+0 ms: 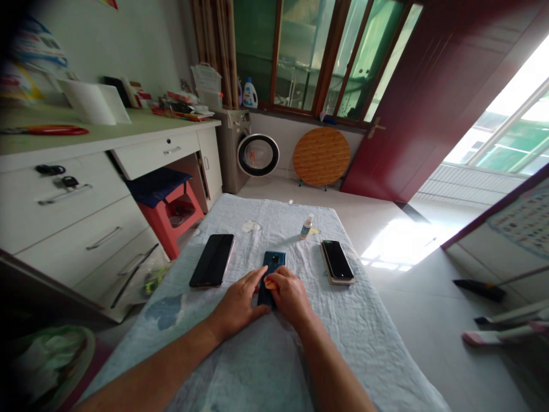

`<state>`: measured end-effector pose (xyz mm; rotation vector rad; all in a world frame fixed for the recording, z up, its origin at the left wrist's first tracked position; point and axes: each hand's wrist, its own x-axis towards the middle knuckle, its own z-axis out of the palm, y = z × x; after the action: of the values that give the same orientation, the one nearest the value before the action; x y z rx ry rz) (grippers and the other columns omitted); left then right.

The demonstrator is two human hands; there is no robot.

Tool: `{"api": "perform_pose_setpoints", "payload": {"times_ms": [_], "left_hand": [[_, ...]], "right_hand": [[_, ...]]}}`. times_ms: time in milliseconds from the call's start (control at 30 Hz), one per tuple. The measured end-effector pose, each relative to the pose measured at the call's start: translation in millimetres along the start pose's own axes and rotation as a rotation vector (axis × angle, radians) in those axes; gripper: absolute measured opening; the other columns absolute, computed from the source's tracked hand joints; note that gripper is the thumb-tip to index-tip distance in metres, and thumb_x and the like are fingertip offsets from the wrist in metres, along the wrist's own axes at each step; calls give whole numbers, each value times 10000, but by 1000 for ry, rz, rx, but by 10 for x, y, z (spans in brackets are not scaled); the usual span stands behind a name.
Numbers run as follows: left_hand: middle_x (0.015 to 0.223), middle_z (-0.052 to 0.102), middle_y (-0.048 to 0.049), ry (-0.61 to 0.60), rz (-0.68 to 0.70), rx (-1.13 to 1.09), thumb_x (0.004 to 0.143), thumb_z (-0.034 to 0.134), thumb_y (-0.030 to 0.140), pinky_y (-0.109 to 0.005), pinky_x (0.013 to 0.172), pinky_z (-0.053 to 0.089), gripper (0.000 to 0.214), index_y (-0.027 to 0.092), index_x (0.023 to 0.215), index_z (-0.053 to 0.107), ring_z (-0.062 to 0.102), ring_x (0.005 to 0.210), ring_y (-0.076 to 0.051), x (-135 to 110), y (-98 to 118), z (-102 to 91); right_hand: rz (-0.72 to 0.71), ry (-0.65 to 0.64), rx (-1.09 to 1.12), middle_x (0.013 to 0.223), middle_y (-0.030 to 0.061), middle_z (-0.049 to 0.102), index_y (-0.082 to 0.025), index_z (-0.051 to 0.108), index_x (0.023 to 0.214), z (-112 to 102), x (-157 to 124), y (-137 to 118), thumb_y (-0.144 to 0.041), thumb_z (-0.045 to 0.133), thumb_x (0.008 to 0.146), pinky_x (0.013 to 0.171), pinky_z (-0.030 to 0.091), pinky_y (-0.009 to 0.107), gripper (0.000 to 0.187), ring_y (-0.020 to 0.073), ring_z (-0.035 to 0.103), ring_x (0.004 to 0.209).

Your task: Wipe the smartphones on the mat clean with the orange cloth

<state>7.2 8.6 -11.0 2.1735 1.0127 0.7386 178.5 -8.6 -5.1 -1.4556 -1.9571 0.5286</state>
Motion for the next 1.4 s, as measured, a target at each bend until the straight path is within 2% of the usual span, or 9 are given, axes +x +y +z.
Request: {"api": "perform_pose_setpoints", "payload": {"times_ms": [200,367,533,633,800,1067,1233,1400], "left_hand": [[1370,507,-115,-38,12,-59,713,721,219,-442,995,450,767,208,1398,374,506,1221,-289,-23,73,65],[1227,610,-86,-74,81,76,746,717,290,-439,999,417,583,194,1283,510,533,1123,-291,-18,127,15],[1335,552,-105,-47,62,211,741,723,394,-474,1049,356,597,199,1278,549,460,1207,-329,-18,82,-43],[1371,530,-114,-63,47,238,730,730,419,-487,1060,341,626,197,1288,553,444,1237,-341,-21,59,-50],[1379,528,-118,-66,40,239,736,719,410,-509,1049,340,557,208,1240,595,457,1240,-350,-21,63,-57],[1352,553,-138,-75,59,257,762,709,363,-488,1028,363,491,176,1207,619,500,1193,-339,-2,96,-84],[1358,550,-118,-81,60,248,781,694,379,-482,1024,368,470,201,1208,616,508,1184,-326,0,77,-89],[1355,552,-122,-77,68,235,785,692,369,-484,1021,371,456,199,1201,619,511,1176,-326,2,55,-88]], "right_hand": [[58,75,-62,896,18,569,-212,636,987,-49,19,27,-86,484,782,724,397,227,285,138,542,783],[68,100,-93,866,16,543,-212,636,887,-68,13,55,-112,452,812,703,389,225,223,134,525,758],[31,56,-115,864,14,538,-216,642,884,-50,-14,25,-70,489,736,719,396,229,258,142,529,774],[24,32,-119,876,18,548,-213,649,886,-62,10,51,-69,500,743,739,401,233,252,144,539,794],[44,27,-148,860,21,564,-203,670,867,-120,172,203,-96,504,801,744,398,234,208,138,546,794],[111,59,-281,799,29,573,-172,703,847,-186,561,423,-123,529,815,726,383,236,184,143,534,760],[123,70,-330,826,47,587,-162,712,863,-149,732,464,-143,535,824,742,387,241,183,148,542,771],[127,86,-351,855,57,595,-168,716,846,-118,766,443,-134,527,817,736,392,240,194,150,547,780]]}}
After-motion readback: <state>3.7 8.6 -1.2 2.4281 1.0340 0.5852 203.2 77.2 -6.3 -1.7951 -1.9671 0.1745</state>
